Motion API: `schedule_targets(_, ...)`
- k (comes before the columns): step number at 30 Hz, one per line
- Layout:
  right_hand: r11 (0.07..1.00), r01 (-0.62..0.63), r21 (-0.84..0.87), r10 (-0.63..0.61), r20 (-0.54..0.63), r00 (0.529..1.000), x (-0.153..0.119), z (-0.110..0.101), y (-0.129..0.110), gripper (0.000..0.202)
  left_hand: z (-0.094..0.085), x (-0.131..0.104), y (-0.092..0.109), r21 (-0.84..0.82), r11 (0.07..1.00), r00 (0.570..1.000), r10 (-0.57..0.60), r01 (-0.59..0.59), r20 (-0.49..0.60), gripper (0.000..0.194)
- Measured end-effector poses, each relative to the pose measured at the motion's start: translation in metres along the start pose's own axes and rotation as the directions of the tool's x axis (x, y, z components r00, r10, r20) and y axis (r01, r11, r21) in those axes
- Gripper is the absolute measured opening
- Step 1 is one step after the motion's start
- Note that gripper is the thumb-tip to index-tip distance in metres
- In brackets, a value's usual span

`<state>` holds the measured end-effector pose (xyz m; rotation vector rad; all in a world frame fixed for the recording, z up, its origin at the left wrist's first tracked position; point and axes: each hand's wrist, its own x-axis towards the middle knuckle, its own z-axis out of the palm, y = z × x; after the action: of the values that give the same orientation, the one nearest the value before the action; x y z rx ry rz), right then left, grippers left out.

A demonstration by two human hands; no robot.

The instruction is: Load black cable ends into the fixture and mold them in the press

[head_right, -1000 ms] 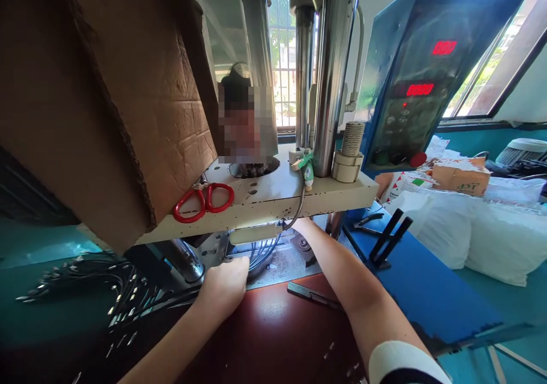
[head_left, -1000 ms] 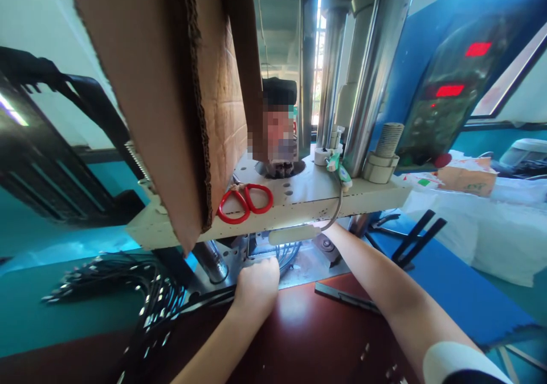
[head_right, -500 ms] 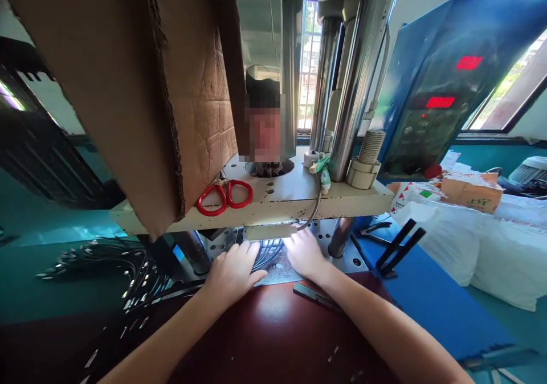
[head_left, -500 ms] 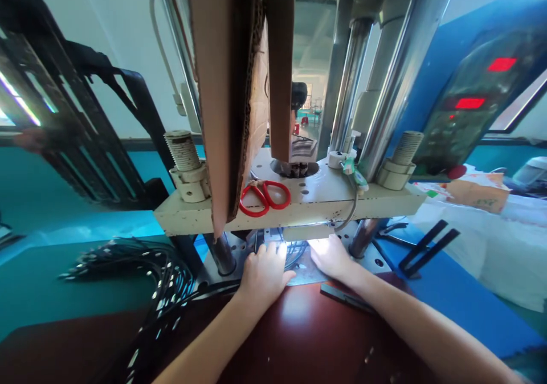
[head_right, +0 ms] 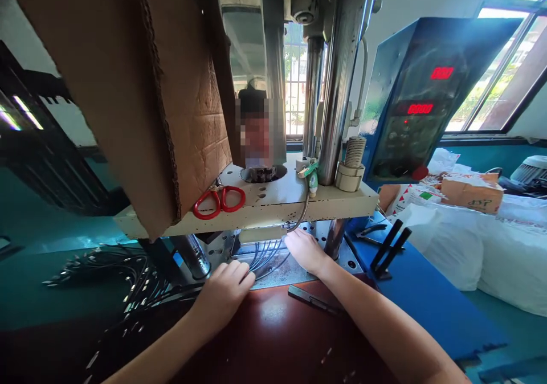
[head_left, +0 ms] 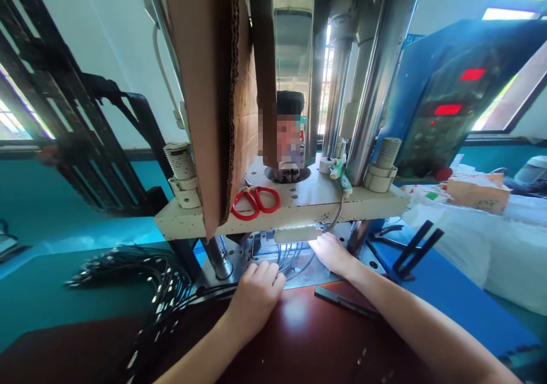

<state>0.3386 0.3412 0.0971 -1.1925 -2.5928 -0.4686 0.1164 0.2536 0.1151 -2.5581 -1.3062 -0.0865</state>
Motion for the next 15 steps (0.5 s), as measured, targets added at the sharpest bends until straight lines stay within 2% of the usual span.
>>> schedule_targets(4, 0.999, 0.033, 0.022, -0.034, 0.009, 0.999, -0.006, -0.007, 0.004, 0.021, 0.004, 0.014, 0.021, -0.05, 0.995, 0.996, 0.086, -0.086, 0.003, 0.02)
schedule_targets(7, 0.994, 0.055, 0.092, -0.058, 0.033, 0.998, -0.008, -0.009, 0.006, 0.033, 0.004, 0.02, 0.023, -0.107, 0.988, 0.991, 0.117, -0.111, 0.057, 0.025)
schedule_targets(10, 0.978, 0.022, 0.21, -0.038, 0.075, 0.996, -0.004, -0.007, 0.009, 0.042, -0.002, 0.022, 0.014, -0.178, 0.978, 0.99, 0.124, -0.112, 0.062, 0.02)
schedule_targets(15, 0.966, -0.06, 0.251, 0.039, 0.087, 0.995, 0.01, 0.0, 0.012, 0.031, -0.016, 0.024, -0.022, -0.222, 0.975, 1.0, 0.015, -0.017, -0.009, 0.023)
